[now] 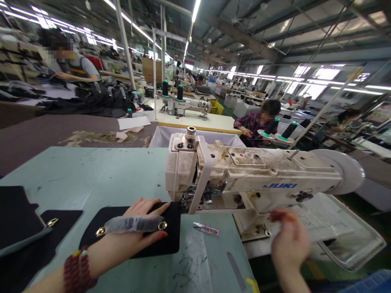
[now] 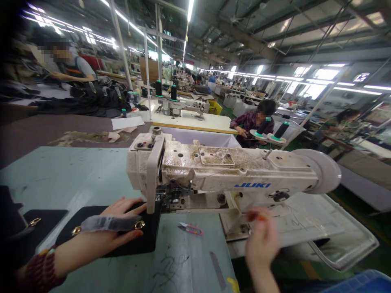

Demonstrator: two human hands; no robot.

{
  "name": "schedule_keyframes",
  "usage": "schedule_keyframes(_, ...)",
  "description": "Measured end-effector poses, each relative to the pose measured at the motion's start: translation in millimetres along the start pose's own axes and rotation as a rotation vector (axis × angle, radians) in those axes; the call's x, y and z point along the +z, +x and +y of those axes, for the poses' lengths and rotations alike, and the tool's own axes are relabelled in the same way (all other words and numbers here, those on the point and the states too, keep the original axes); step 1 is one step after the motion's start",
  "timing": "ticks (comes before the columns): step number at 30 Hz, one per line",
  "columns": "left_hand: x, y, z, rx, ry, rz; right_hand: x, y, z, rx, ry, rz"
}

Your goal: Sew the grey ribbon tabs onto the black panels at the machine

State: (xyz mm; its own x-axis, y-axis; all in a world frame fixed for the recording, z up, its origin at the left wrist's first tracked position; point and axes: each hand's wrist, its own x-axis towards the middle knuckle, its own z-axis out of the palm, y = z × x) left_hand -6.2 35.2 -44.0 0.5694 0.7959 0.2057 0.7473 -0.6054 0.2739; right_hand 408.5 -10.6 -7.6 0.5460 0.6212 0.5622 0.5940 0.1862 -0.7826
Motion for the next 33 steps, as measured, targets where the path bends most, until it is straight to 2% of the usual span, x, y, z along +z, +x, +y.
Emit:
schedule_keyframes(1,2.2,-2,4,-0.009,0.030,0.017,22,-32,-11,0.116,0.103,-0.372)
schedule_keyframes(2,3.8,-3,7,-0.010,0.058,0.034,46,-61,-21,0.161,0.146,-0.559)
schedule_keyframes(4,5.8,-3,10,-0.001,0.104,0.071,94,-108,-38,0.373,0.306,-0.826)
schedule_keyframes(5,6.4,-2,11,0.004,0.123,0.087,115,-123,-44,0.470,0.375,-0.867)
schedule_keyframes(7,7.0,-2,11,0.011,0.154,0.116,147,-138,-55,0.603,0.471,-0.860)
schedule_keyframes(10,7.6,-1,12,0.019,0.172,0.130,167,-140,-67,0.592,0.470,-0.763)
schedule_keyframes(17,6.4,2,13,-0.003,0.132,0.109,157,-145,-76,0.527,0.402,-0.721)
schedule_keyframes(22,-3.3,15,14,-0.040,0.088,0.072,161,-145,-73,0.510,0.372,-0.683)
schedule_keyframes(26,-10.4,25,12,-0.057,0.047,0.028,163,-146,-71,0.567,0.386,-0.709)
schedule_keyframes(33,-10.0,31,9,-0.057,0.005,-0.056,152,-158,-71,0.629,0.459,-0.758)
